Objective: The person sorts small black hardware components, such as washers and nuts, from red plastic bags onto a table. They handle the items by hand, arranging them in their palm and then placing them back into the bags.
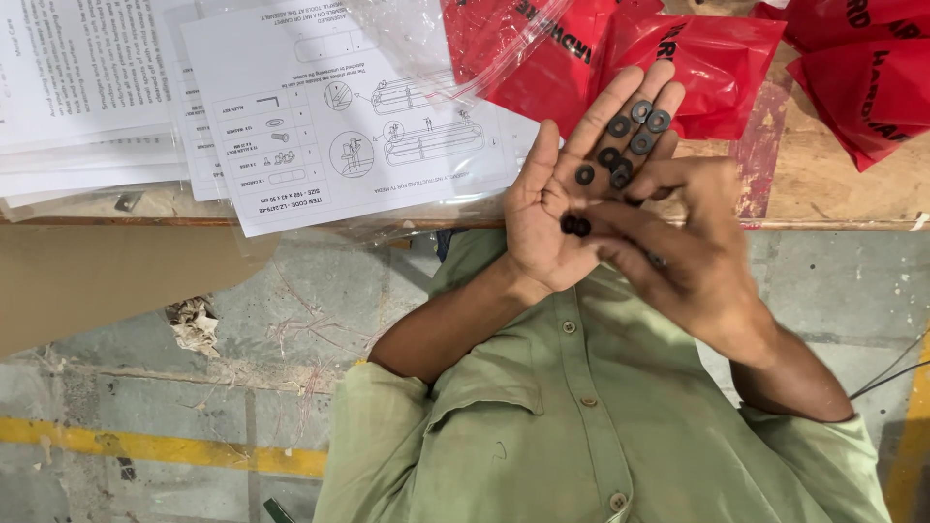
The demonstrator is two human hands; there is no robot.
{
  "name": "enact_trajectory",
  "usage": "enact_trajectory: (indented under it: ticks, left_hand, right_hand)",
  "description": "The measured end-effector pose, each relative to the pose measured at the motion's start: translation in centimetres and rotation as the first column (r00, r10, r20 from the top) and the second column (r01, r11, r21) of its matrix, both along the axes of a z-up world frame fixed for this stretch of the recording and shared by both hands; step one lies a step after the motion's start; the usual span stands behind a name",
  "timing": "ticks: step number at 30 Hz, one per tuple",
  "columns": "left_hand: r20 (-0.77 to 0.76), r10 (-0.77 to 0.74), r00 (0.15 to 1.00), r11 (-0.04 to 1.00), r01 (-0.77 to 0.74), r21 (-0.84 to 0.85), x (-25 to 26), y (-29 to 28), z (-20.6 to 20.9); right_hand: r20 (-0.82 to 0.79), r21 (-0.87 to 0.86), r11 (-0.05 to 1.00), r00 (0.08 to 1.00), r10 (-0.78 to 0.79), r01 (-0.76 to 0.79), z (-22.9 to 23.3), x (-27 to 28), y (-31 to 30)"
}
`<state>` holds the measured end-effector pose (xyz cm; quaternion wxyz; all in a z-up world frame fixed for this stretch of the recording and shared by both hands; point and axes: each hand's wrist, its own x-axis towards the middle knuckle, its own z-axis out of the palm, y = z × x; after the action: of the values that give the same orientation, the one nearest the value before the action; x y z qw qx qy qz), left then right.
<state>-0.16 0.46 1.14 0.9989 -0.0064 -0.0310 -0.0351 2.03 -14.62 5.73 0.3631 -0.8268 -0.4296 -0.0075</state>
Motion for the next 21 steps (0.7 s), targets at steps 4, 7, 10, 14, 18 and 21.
enact_trajectory:
  ticks: [4, 7, 10, 14, 18, 21]
  left_hand:
    - [-0.012, -0.005, 1.0, 0.998, 0.004, -0.057, -0.1, 0.0, -0.3]
    - [0.001, 0.007, 1.0, 0.997, -0.007, -0.074, 0.1, -0.2, -0.6]
    - [-0.004, 0.01, 1.0, 0.996, -0.011, -0.085, 0.1, -0.4, -0.6]
    - [-0.006, 0.018, 1.0, 0.998, -0.019, -0.065, 0.1, -0.4, -0.9]
    - [0.004, 0.017, 1.0, 0.999, -0.017, -0.04, 0.1, -0.4, -0.9]
    - [0.001, 0.009, 1.0, 0.998, -0.009, -0.058, 0.1, -0.5, -1.0]
  right_hand:
    - [-0.004, 0.004, 0.99, 0.99, -0.142, 0.142, -0.5, -0.5, -1.2]
    - [0.005, -0.001, 0.968, 0.968, -0.253, 0.253, -2.0, -0.7, -2.4]
    - [-0.021, 0.016, 0.958, 0.958, -0.287, 0.288, -2.4, -0.8, -2.5]
    - [-0.073, 0.022, 0.957, 0.955, -0.288, 0.29, -2.3, -0.8, -1.8]
    - [-0.197, 0.084, 0.955, 0.944, -0.264, 0.284, -2.9, -0.5, -1.5]
    - [-0.263, 0.16, 0.95, 0.939, -0.22, 0.268, -4.1, -0.5, -1.7]
